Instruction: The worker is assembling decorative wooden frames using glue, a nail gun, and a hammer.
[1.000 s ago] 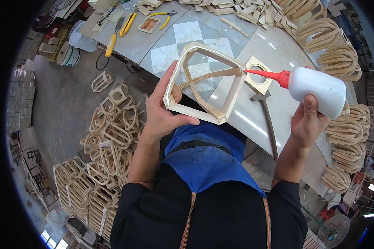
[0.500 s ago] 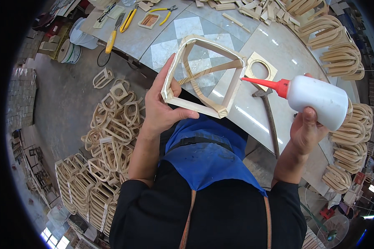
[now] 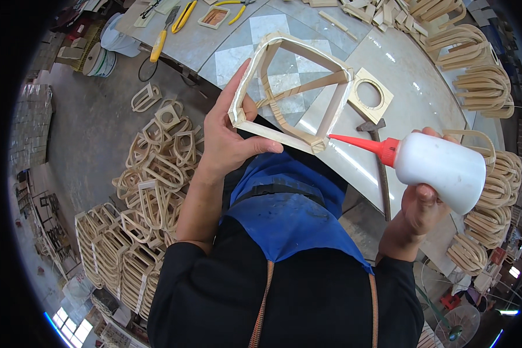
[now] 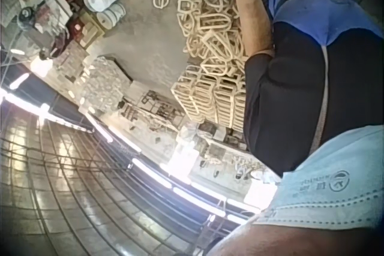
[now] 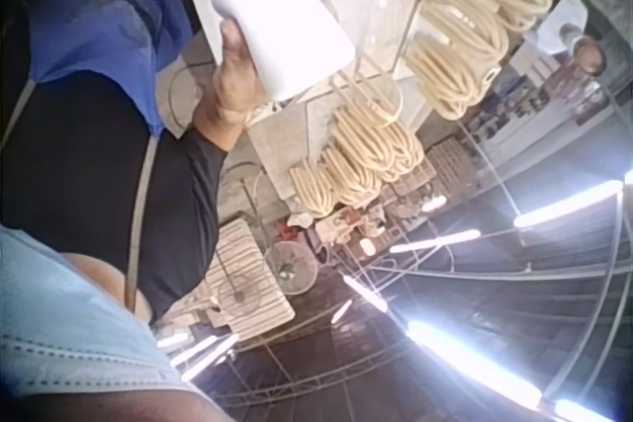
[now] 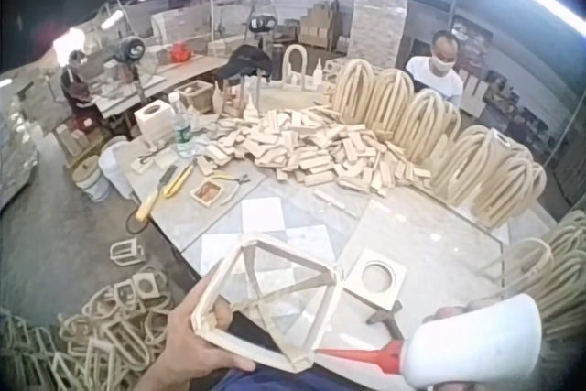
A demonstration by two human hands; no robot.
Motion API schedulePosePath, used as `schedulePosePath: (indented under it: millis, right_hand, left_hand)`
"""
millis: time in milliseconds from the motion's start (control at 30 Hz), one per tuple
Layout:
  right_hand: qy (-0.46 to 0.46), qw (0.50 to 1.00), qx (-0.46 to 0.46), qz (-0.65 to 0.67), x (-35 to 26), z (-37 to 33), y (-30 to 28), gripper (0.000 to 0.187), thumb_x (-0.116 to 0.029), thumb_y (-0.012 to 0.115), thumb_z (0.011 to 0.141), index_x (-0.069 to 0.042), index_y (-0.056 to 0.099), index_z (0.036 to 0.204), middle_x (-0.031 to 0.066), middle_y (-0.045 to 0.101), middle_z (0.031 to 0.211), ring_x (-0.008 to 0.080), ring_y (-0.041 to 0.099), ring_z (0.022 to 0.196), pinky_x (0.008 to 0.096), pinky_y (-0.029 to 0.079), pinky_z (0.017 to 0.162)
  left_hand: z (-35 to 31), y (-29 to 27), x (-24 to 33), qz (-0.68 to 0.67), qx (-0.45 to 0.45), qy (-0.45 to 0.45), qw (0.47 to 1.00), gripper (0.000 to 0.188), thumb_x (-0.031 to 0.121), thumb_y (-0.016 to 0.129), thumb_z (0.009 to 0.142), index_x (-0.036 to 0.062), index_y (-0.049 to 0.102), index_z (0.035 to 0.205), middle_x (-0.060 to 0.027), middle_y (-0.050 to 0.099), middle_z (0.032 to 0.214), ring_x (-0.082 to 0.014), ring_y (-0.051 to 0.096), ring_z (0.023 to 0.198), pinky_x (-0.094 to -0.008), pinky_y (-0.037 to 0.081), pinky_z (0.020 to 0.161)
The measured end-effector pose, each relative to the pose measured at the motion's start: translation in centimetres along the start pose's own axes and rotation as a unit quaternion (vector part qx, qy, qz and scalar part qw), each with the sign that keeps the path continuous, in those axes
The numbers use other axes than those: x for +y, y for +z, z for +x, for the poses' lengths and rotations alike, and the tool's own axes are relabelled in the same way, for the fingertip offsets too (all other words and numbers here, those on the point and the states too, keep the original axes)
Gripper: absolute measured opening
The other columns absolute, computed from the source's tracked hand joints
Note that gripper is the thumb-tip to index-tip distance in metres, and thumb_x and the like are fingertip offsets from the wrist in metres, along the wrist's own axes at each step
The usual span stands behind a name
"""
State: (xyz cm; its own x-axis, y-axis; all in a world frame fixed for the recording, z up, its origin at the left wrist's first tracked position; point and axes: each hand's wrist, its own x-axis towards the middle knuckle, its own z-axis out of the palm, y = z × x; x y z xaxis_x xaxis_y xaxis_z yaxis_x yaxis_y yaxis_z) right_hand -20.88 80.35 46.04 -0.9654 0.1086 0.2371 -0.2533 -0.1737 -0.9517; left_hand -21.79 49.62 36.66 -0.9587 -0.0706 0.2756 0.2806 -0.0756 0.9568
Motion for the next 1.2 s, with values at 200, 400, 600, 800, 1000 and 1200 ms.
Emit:
schedulePosePath:
  millis: [200, 400, 600, 800, 1000, 1200]
  right_hand:
    - [0.028, 1.0, 0.006, -0.002, -0.2, -0.8, 0.4, 0.103, -0.026, 0.099, 0.058, -0.009, 0.047, 0.144, 0.0223, 0.066, 0.131, 0.0355, 0.063, 0.122, 0.048, 0.051, 0.107]
    - [0.013, 1.0, -0.006, 0.014, 0.1, -1.0, 0.5, 0.108, -0.027, 0.101, 0.053, -0.01, 0.046, 0.144, 0.0216, 0.066, 0.131, 0.0361, 0.064, 0.122, 0.0481, 0.051, 0.106]
    - [0.041, 0.999, -0.009, 0.013, 0.1, -1.0, 1.3, 0.109, -0.027, 0.102, 0.052, -0.01, 0.046, 0.144, 0.0212, 0.066, 0.131, 0.0369, 0.064, 0.122, 0.0491, 0.051, 0.107]
    - [0.044, 0.999, -0.013, 0.008, 0.2, -1.0, 1.9, 0.107, -0.028, 0.101, 0.054, -0.009, 0.046, 0.144, 0.0217, 0.066, 0.131, 0.0379, 0.063, 0.123, 0.0495, 0.052, 0.109]
    - [0.03, 0.999, -0.016, 0.005, 0.3, -0.7, 2.7, 0.109, -0.03, 0.101, 0.056, -0.008, 0.044, 0.146, 0.0225, 0.065, 0.133, 0.0383, 0.064, 0.124, 0.0484, 0.053, 0.109]
    - [0.018, 1.0, -0.001, 0.008, 0.5, -0.5, 3.6, 0.113, -0.032, 0.102, 0.054, -0.006, 0.043, 0.147, 0.0232, 0.064, 0.135, 0.0373, 0.064, 0.124, 0.0475, 0.052, 0.11]
  left_hand:
    - [0.1, 0.1, 0.4, -0.004, 0.002, -0.018, 1.0, 0.127, 0.018, 0.104, 0.05, 0.009, 0.04, 0.16, 0.009, 0.042, 0.074, -0.0063, 0.036, 0.069, -0.0185, 0.03, 0.067]
    - [0.0, 0.1, 0.5, 0.014, 0.003, -0.028, 1.0, 0.127, 0.017, 0.103, 0.05, 0.0087, 0.04, 0.16, 0.0076, 0.045, 0.078, -0.0081, 0.046, 0.077, -0.0188, 0.039, 0.079]
    - [-0.1, 0.5, 0.7, 0.024, -0.011, -0.016, 1.0, 0.126, 0.012, 0.102, 0.05, 0.0073, 0.04, 0.159, -0.0018, 0.064, 0.11, -0.0157, 0.061, 0.105, -0.0269, 0.045, 0.102]
    - [0.0, 1.2, 1.5, 0.005, -0.03, -0.035, 0.999, 0.125, 0.008, 0.101, 0.05, 0.0071, 0.039, 0.159, -0.0095, 0.055, 0.15, -0.0221, 0.057, 0.131, -0.0347, 0.044, 0.114]
    - [-0.1, 2.1, 1.7, 0.023, -0.02, -0.039, 0.999, 0.129, 0.025, 0.104, 0.049, 0.0079, 0.041, 0.159, 0.005, 0.058, 0.082, -0.008, 0.05, 0.074, -0.0204, 0.039, 0.07]
    - [0.0, 2.9, 1.8, 0.043, -0.038, -0.015, 0.998, 0.124, 0.01, 0.101, 0.05, 0.0092, 0.042, 0.158, -0.0082, 0.063, 0.142, -0.0208, 0.062, 0.121, -0.0326, 0.048, 0.106]
